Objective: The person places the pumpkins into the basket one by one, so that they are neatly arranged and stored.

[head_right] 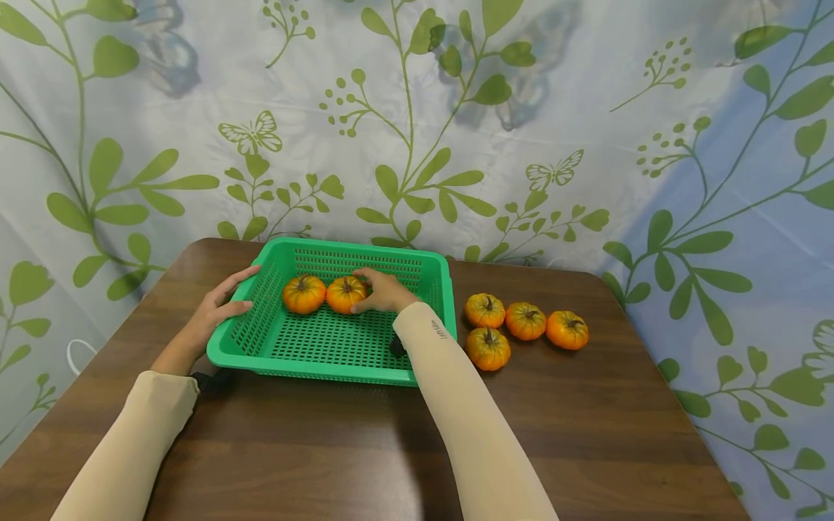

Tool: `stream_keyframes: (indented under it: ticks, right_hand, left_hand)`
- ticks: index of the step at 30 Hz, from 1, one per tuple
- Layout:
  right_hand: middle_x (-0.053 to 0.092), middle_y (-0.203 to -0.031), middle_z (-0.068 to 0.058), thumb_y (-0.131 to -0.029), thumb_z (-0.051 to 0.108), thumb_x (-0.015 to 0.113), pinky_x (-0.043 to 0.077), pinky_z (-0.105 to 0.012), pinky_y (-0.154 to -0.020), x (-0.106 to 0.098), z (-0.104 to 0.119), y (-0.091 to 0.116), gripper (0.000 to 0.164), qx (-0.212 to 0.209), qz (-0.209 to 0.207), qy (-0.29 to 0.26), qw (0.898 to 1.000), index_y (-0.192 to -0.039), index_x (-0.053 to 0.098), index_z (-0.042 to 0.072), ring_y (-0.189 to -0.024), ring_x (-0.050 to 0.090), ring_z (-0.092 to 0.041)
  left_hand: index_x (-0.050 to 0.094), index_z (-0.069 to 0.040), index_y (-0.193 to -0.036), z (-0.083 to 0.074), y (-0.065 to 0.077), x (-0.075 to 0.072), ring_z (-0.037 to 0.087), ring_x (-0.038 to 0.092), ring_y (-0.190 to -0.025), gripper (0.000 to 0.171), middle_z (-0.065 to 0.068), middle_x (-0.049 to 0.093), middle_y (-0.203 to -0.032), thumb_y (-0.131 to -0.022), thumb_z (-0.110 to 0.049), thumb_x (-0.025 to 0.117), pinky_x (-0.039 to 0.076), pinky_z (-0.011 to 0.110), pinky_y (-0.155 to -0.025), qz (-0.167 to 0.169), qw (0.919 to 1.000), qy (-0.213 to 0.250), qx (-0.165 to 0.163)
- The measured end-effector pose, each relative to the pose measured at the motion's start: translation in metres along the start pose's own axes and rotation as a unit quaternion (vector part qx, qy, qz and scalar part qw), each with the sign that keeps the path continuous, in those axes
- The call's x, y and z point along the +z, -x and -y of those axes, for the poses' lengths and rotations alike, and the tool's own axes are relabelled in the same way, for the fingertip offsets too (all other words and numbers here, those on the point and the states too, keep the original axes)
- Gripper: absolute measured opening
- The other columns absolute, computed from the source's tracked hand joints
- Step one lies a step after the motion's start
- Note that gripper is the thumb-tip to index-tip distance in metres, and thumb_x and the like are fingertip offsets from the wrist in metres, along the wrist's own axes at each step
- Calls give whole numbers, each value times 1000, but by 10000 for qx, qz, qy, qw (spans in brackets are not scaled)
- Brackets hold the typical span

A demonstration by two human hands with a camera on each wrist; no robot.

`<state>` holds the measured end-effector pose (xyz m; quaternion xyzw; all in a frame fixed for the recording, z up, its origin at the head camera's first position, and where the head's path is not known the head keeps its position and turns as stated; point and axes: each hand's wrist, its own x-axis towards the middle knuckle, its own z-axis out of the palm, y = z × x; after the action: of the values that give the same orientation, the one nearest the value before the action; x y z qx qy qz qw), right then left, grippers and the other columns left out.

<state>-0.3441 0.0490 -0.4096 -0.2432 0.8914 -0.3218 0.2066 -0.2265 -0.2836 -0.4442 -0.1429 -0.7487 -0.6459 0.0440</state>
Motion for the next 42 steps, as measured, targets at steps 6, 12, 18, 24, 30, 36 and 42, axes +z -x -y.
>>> stream_keyframes:
  ticks: [6,12,18,24,30,36,42]
  right_hand:
    - [39,-170,-14,-99,21,83,43,-54,-120,-1,1,2,84,29,76,-34,10000,-169,38,17,-154,41,-35]
    - [42,-167,-20,-101,27,81,42,-57,-120,-6,5,5,85,81,178,-19,9998,-171,35,17,-153,43,-37]
    - [44,-165,-22,-102,31,79,43,-58,-118,-11,11,11,86,150,183,83,9997,-172,30,18,-151,44,-38]
    - [49,-161,-21,-104,31,76,46,-55,-115,-18,15,17,77,41,-37,93,9999,-169,38,14,-148,48,-37]
    - [50,-160,-23,-108,29,71,50,-54,-111,-27,23,30,68,-168,-455,-275,9984,-166,42,9,-143,54,-41]
    - [50,-160,-24,-109,24,69,52,-54,-110,-30,28,41,62,-449,-756,-531,9947,-163,47,7,-143,54,-43]
    - [55,-156,-22,-108,20,70,52,-53,-108,-31,31,54,54,-813,-1221,-846,9856,-157,55,5,-137,58,-39]
  left_hand:
    - [46,-22,-167,-2,1,1,9,55,-123,61,4,47,-155,-108,-9,55,52,21,-93,20,10000,9,-13]
    - [47,-24,-166,-2,0,0,9,58,-120,61,0,52,-150,-108,-9,55,55,22,-90,45,9999,133,-57]
    - [44,-23,-168,0,0,-1,9,59,-120,61,3,50,-152,-109,-11,54,56,23,-91,81,9998,86,-127]
    - [46,-24,-167,-2,1,1,8,55,-124,61,4,45,-157,-109,-9,54,53,21,-93,40,10000,73,-30]
    - [47,-25,-166,-3,1,1,9,59,-121,61,1,50,-152,-109,-8,54,55,22,-91,49,9999,121,-13]
    - [45,-23,-167,-2,2,2,8,57,-122,61,10,42,-159,-109,-9,54,54,21,-92,41,10000,28,-8]
    - [44,-24,-168,-2,2,2,5,51,-127,62,17,37,-166,-109,-9,54,50,20,-95,48,10000,-56,-29]
